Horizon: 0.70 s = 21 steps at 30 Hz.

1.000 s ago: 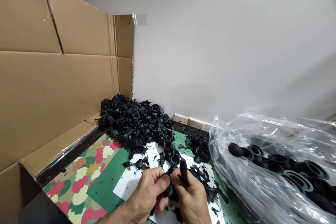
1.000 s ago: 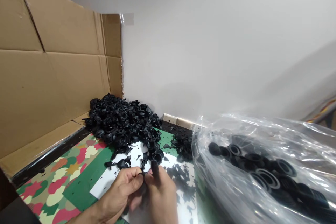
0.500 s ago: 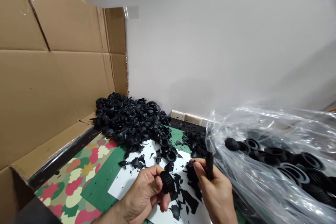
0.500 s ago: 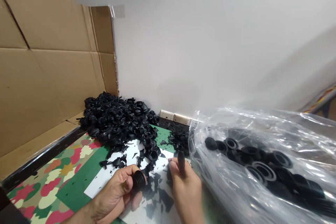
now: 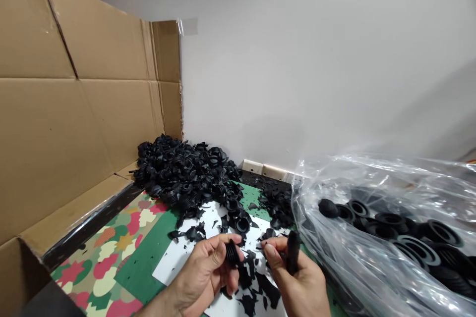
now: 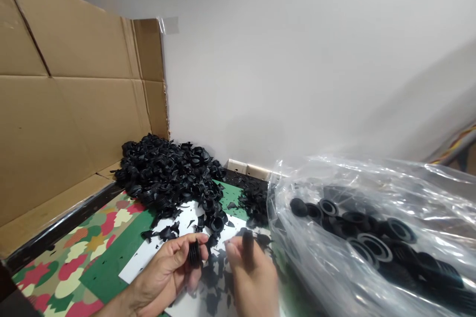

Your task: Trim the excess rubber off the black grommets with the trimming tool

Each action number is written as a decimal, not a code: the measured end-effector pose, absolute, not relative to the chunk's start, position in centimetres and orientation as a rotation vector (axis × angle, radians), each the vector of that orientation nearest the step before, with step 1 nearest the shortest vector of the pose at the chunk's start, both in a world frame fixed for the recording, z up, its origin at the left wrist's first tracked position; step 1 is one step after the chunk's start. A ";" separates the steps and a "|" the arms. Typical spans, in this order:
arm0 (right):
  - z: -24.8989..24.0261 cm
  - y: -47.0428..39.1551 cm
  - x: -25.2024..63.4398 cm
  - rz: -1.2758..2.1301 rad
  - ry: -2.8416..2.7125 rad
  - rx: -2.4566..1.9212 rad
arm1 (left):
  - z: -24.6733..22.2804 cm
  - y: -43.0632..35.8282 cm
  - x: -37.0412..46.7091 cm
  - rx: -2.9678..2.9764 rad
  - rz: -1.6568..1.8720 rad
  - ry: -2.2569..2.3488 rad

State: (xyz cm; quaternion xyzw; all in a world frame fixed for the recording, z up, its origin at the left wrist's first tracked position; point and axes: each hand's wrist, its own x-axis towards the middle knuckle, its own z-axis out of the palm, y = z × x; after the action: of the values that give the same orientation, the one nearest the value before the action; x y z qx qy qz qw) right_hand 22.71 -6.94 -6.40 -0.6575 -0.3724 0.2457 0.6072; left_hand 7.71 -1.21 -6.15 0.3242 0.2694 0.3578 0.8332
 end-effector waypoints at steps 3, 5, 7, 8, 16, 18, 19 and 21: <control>-6.0 -7.0 22.4 0.650 -0.912 -1.483 | -5.7 -1.1 7.5 0.684 0.789 0.544; -6.1 -6.9 22.3 0.725 -0.958 -1.433 | -5.5 -1.0 7.4 0.667 0.805 0.522; -6.3 -6.9 22.3 0.720 -0.973 -1.416 | -5.4 -1.0 7.3 0.631 0.818 0.509; -6.4 -6.9 22.2 0.685 -0.974 -1.425 | -5.4 -0.9 7.3 0.615 0.824 0.509; -5.9 -7.1 22.4 0.471 -0.813 -1.541 | -5.6 -0.8 7.3 0.549 0.849 0.555; -6.0 -7.1 22.3 0.491 -0.766 -1.545 | -5.7 -0.9 7.4 0.556 0.833 0.552; -6.1 -7.1 22.2 0.508 -0.770 -1.542 | -5.8 -0.9 7.4 0.563 0.823 0.549; -6.5 -7.1 22.0 0.531 -0.827 -1.504 | -6.0 -1.0 7.5 0.585 0.800 0.542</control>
State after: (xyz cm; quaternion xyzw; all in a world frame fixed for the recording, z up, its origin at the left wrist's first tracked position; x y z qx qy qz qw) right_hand 21.95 -7.05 -6.48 -0.6550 -0.3601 0.2313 0.6228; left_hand 7.49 -0.98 -5.99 0.2774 0.2570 0.3791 0.8446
